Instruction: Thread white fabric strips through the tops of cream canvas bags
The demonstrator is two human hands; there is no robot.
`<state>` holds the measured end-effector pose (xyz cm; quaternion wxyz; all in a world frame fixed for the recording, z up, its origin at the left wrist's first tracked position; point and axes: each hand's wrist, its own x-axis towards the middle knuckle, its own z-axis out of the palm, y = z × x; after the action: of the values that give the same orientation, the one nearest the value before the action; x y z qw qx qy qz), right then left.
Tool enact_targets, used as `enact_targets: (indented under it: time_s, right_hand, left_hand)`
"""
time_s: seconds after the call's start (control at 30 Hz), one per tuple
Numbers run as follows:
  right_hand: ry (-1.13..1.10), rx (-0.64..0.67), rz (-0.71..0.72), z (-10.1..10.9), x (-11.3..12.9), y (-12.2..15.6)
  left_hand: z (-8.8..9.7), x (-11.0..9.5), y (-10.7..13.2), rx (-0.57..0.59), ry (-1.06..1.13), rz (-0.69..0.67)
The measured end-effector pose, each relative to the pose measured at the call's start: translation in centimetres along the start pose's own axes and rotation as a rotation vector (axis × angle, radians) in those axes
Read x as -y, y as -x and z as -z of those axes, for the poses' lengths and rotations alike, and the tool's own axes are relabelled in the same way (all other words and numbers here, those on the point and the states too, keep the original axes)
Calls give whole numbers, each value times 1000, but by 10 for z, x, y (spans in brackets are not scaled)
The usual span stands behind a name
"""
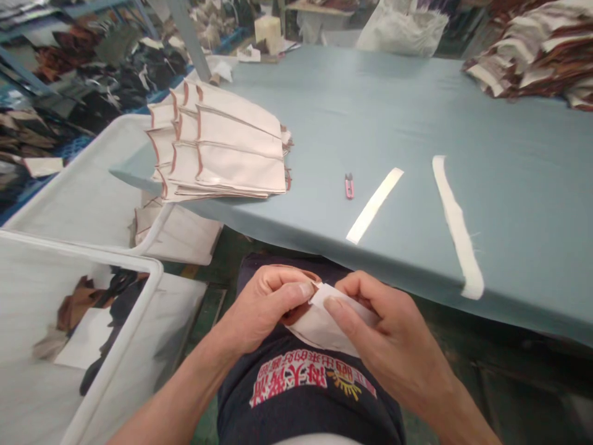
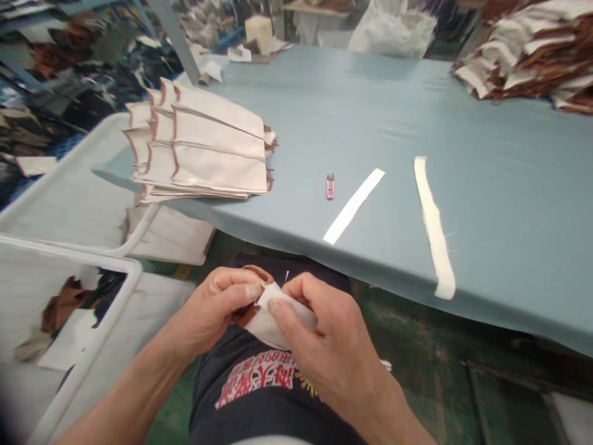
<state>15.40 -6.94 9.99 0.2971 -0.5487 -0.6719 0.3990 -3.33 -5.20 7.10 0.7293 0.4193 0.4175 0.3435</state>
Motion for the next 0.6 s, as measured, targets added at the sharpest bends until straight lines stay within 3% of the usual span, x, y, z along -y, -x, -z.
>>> enact_targets:
  time_s: [0.33,0.6]
  right_hand:
    - [-20,75,-122,-6,-14,2]
    - [-139,114,-216,-8,-22,3]
  left_hand:
    - [3,3,2,71,-71,-17]
    - [-4,-1,3,42,-138,-7]
